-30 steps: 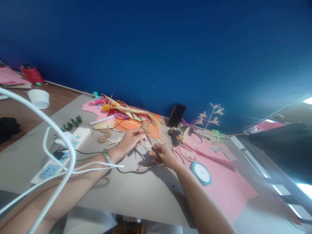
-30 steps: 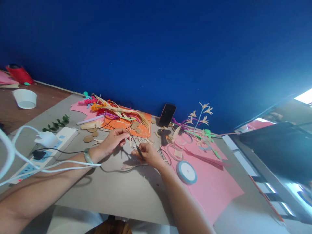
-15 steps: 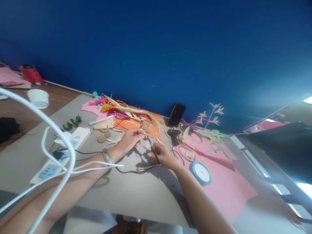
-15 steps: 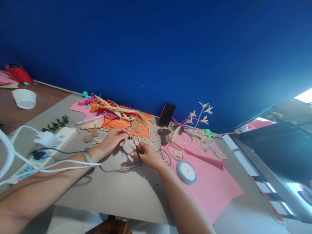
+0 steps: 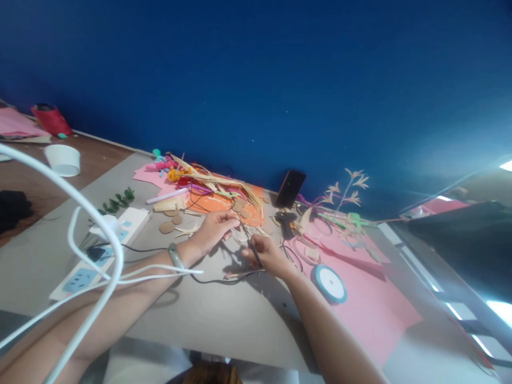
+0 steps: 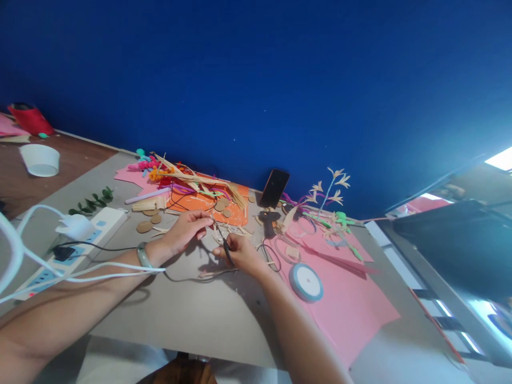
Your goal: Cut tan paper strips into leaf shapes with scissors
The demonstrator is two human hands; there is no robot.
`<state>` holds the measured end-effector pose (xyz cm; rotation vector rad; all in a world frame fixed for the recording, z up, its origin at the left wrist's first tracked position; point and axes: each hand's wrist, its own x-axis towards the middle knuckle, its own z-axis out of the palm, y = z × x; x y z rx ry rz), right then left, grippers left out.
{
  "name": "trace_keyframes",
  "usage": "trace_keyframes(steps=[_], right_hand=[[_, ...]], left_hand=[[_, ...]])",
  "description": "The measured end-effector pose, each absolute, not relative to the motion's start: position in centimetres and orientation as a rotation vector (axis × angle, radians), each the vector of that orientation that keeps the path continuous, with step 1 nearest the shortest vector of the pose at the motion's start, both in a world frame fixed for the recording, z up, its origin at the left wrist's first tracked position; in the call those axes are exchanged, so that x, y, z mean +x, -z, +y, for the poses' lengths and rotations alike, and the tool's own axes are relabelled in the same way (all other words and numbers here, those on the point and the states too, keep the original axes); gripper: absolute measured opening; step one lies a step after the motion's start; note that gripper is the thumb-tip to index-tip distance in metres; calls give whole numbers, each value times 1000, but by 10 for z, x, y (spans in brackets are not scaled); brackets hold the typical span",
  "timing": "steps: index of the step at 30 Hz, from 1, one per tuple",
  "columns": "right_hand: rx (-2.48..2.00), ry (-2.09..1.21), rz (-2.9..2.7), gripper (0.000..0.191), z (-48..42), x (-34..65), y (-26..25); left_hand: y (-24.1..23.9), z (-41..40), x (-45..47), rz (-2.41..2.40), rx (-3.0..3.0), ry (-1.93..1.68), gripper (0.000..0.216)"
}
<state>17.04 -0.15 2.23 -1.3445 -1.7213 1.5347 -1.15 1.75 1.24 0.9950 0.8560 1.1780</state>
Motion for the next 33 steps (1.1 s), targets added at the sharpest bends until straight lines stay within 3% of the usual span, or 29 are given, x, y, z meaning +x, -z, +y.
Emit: trace_keyframes(steps=[33], right_hand=[[-1392, -1348, -1979, 43, 3, 181, -19]], left_hand=[[-7, 20, -12, 831, 1023, -1168, 16]])
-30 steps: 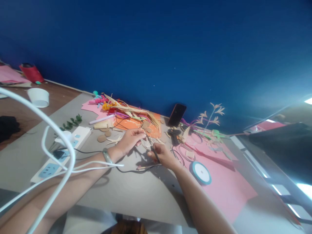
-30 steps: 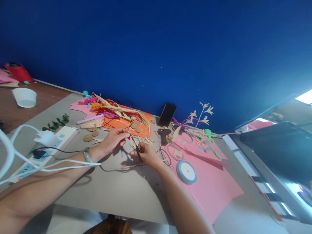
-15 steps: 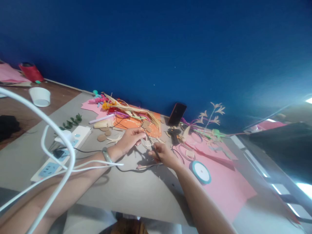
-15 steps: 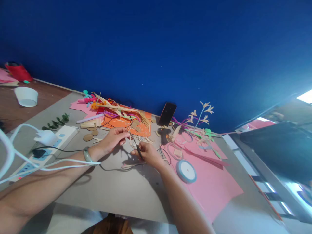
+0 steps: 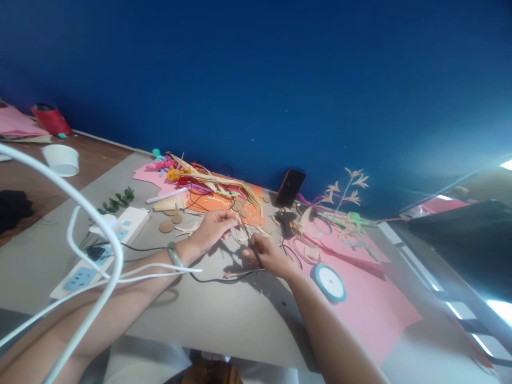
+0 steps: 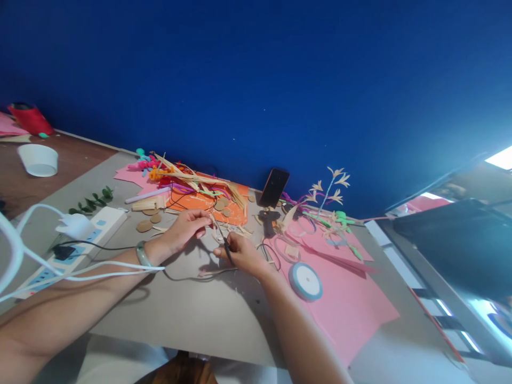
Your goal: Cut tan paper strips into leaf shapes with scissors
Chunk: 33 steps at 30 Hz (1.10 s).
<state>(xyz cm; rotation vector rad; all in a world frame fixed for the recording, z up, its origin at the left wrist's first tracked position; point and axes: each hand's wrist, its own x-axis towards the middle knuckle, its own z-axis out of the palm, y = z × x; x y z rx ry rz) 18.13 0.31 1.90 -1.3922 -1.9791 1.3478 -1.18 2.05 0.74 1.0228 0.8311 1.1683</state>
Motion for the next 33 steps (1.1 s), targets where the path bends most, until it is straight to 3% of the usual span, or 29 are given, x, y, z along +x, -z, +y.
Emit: trace_keyframes(steps=[19, 33], right_hand=[[-1373, -1545, -1784, 48, 1, 177, -15], [-1471, -1433, -1880, 48, 1, 181, -27]], left_hand=[[-10, 19, -12, 843, 1016, -1166, 18], [-9, 19, -13, 820, 1068, -1141, 15]])
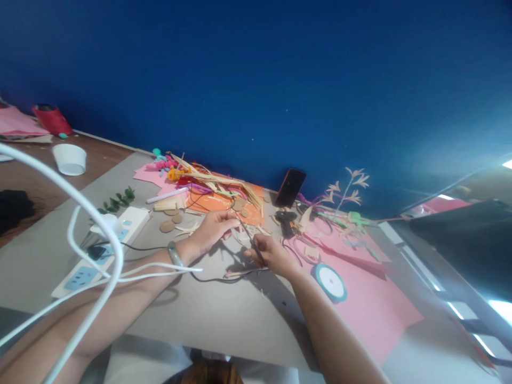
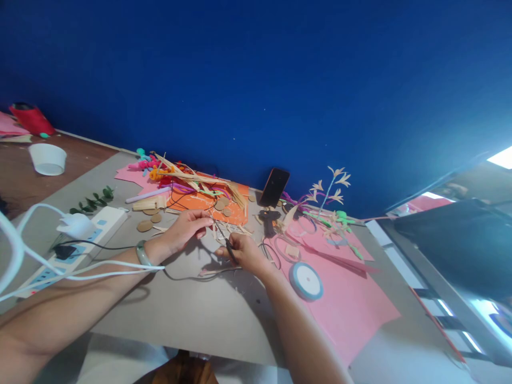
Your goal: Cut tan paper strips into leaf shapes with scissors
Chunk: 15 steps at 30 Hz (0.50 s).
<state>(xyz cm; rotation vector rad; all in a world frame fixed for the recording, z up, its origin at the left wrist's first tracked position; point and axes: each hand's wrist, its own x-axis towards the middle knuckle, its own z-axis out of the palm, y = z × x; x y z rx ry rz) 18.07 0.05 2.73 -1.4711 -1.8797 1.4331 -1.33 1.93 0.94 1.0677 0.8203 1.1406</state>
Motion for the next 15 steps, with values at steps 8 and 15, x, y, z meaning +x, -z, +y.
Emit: trace_keyframes(steps=[8, 15], right_hand=[[-1487, -1318, -1910, 47, 2, 183, -28], [-1280, -1103, -1528, 43, 1, 173, -17]], left_hand=[[-11, 17, -13, 876, 1128, -1088, 17], [2, 16, -9, 877, 1247, -890, 19]])
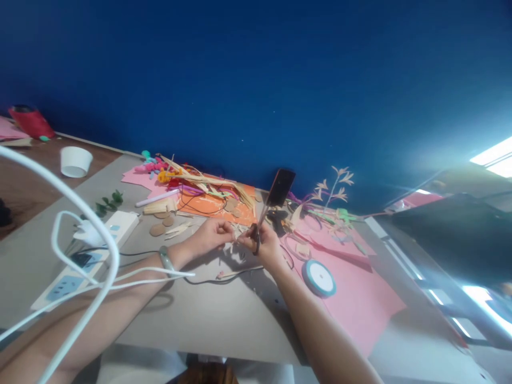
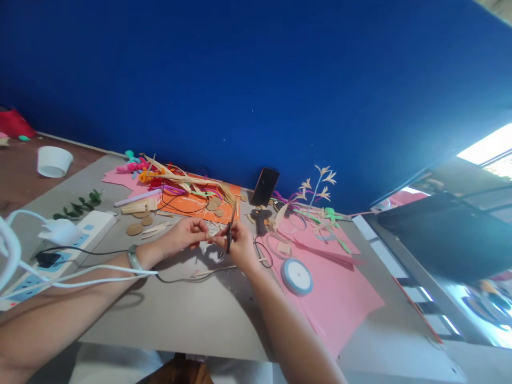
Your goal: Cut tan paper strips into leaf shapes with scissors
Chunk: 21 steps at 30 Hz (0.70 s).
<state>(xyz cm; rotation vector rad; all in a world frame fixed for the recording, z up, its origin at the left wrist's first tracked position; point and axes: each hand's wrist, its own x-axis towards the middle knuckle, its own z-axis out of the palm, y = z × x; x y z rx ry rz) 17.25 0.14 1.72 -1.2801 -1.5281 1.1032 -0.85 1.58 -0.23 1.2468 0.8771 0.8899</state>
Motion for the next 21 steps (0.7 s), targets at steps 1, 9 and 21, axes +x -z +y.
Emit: trace_keyframes(steps=[1, 9, 21], right_hand=[[-1253, -1092, -1515, 42, 1, 171, -15], [-1250, -1004, -1561, 33, -3, 169, -11], [-1288, -1074, -1443, 35, -6, 163, -16]], left_hand=[[3, 15, -8, 868, 1269, -863, 19], [-1, 14, -6, 895, 1393, -874, 11], [1, 18, -9, 869, 1173, -947, 25]])
